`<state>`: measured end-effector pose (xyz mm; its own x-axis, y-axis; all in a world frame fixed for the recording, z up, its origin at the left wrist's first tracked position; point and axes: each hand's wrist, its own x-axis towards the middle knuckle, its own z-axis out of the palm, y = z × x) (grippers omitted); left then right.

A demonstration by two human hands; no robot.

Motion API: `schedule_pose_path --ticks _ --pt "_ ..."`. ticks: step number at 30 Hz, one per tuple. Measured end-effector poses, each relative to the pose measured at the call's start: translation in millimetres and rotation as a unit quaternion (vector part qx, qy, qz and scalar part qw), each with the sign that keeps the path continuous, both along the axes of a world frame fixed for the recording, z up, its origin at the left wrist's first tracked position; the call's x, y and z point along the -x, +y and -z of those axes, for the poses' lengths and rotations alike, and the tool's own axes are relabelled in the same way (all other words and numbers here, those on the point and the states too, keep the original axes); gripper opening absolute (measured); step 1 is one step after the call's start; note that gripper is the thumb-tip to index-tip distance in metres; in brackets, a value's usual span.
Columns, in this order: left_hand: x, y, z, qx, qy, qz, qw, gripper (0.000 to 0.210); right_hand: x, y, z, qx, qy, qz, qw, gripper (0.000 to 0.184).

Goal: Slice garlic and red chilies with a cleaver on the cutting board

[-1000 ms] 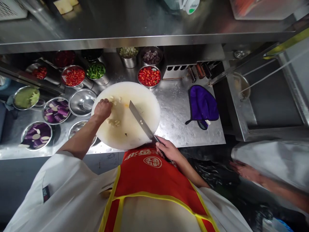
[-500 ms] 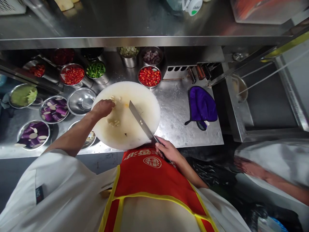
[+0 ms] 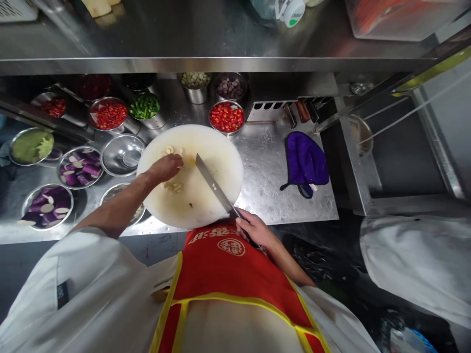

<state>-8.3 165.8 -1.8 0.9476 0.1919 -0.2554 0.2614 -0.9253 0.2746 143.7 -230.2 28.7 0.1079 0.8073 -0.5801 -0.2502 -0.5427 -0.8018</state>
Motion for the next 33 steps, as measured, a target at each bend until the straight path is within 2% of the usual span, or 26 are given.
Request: schedule_pose_path --ticks 2,4,7,10,13,19,27,30,33 --pt "-3 -26 1.4 0.044 -0.022 0.005 0.999 0.020 0 -1 -2.3 0.000 0.011 0.010 1.000 0.066" --pt "-7 -56 5.3 0.081 -0.049 -0.017 0.995 0.020 -1 -2 -5.4 0.001 0.021 0.015 1.000 0.069" --pt "-12 -94 14.1 0.117 -0.092 -0.109 0.983 0.017 -4 -6 -10.7 0.009 0.014 0.004 1.000 0.071" --pt "-14 -111 20.3 0.144 -0.125 -0.194 0.962 0.016 -7 -9 -15.6 0.023 -0.015 -0.018 0.999 0.069" --pt "-15 -112 20.7 0.161 -0.138 -0.221 0.952 0.016 -9 -9 -19.1 0.036 -0.038 -0.037 0.998 0.066" --pt "-14 -109 18.4 0.170 -0.136 -0.196 0.956 0.014 -11 -6 -25.5 0.036 -0.056 -0.047 0.997 0.062" --pt "-14 -109 21.1 0.164 -0.136 -0.183 0.960 0.014 -22 -12 -42.1 0.061 -0.021 -0.058 0.996 0.058" --pt "-14 -108 20.9 0.166 -0.141 -0.188 0.958 0.013 -24 -3 -39.2 0.054 -0.018 -0.069 0.996 0.056" --pt "-15 -110 20.7 0.158 -0.141 -0.199 0.957 0.012 -22 14 -26.6 0.036 -0.040 -0.076 0.996 0.056"
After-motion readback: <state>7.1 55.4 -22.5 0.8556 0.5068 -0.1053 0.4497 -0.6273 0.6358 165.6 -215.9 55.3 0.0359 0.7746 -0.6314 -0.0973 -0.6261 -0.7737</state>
